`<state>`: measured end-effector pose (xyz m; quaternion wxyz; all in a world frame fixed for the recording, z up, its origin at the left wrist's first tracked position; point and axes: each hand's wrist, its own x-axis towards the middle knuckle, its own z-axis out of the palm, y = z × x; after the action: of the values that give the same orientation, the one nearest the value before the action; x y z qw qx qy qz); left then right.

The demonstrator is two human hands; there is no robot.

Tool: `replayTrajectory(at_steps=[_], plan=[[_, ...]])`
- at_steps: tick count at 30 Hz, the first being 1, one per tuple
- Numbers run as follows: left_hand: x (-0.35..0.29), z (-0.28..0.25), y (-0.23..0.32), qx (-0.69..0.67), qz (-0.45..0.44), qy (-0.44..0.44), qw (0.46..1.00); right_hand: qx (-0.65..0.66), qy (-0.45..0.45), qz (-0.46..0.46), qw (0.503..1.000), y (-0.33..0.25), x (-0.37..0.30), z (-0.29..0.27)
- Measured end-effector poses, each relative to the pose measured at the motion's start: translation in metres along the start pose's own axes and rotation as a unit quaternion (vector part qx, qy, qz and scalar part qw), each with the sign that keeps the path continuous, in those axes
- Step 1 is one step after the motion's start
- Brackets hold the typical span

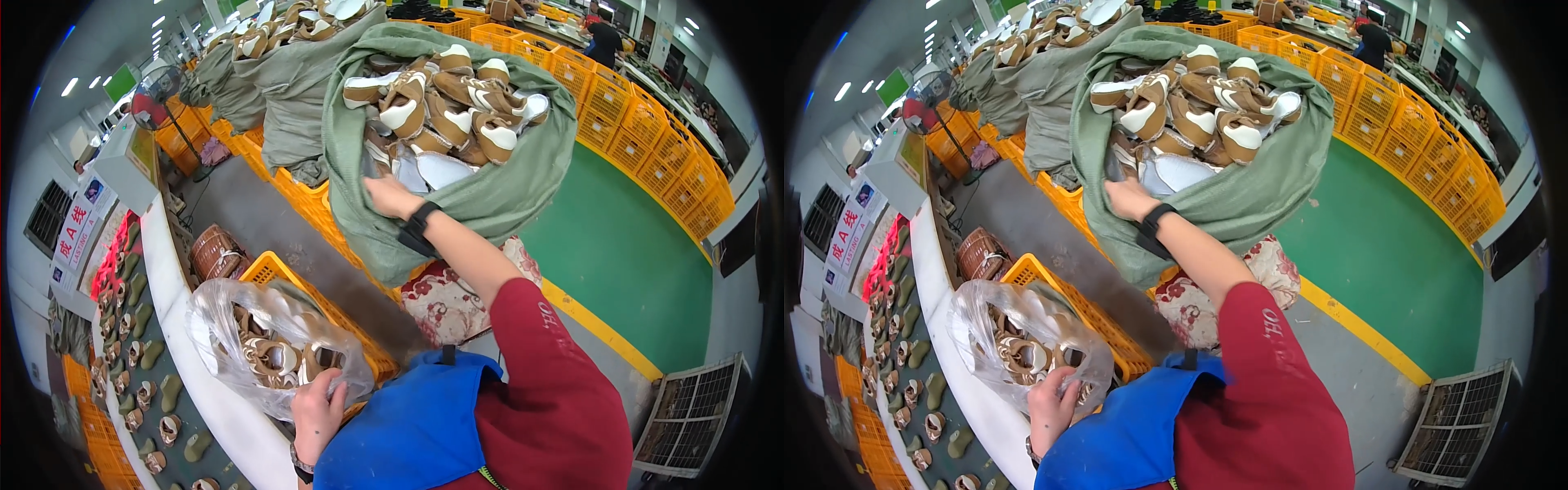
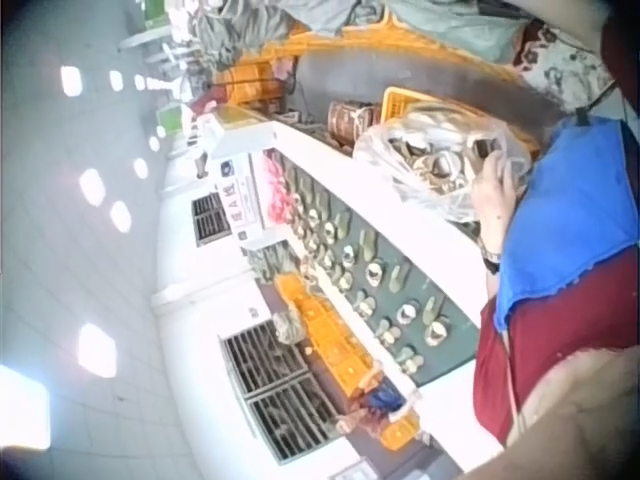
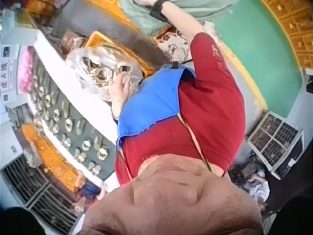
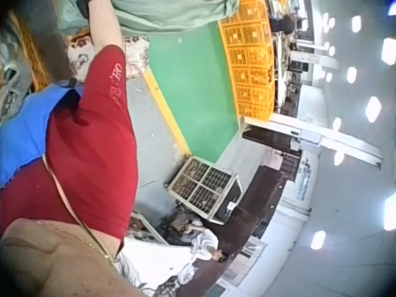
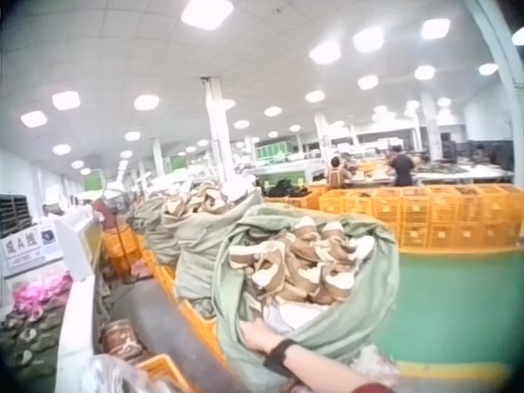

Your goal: The recorder sorts shoe uppers and insoles from bags and prepares them by inserting shoe lasts for assembly.

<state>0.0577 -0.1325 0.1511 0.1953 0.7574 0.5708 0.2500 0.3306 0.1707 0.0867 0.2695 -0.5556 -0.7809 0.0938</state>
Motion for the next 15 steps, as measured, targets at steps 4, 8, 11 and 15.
replayTrajectory(at_steps=[4, 8, 11, 15], plan=[[-0.001, 0.003, -0.005, -0.001, -0.021, -0.014, 1.0, 0.078, -0.09, -0.048, 0.992, -0.015, 0.042, 0.01], [-0.004, 0.004, -0.014, -0.007, -0.027, -0.006, 1.0, 0.016, 0.061, 0.068, 0.996, 0.005, 0.05, 0.015], [-0.007, 0.004, -0.013, -0.021, -0.056, 0.013, 0.998, -0.104, 0.19, 0.183, 0.959, 0.005, 0.053, 0.019], [-0.011, 0.001, -0.013, -0.037, -0.081, 0.017, 0.996, -0.13, 0.177, 0.205, 0.954, 0.002, 0.08, 0.014]])
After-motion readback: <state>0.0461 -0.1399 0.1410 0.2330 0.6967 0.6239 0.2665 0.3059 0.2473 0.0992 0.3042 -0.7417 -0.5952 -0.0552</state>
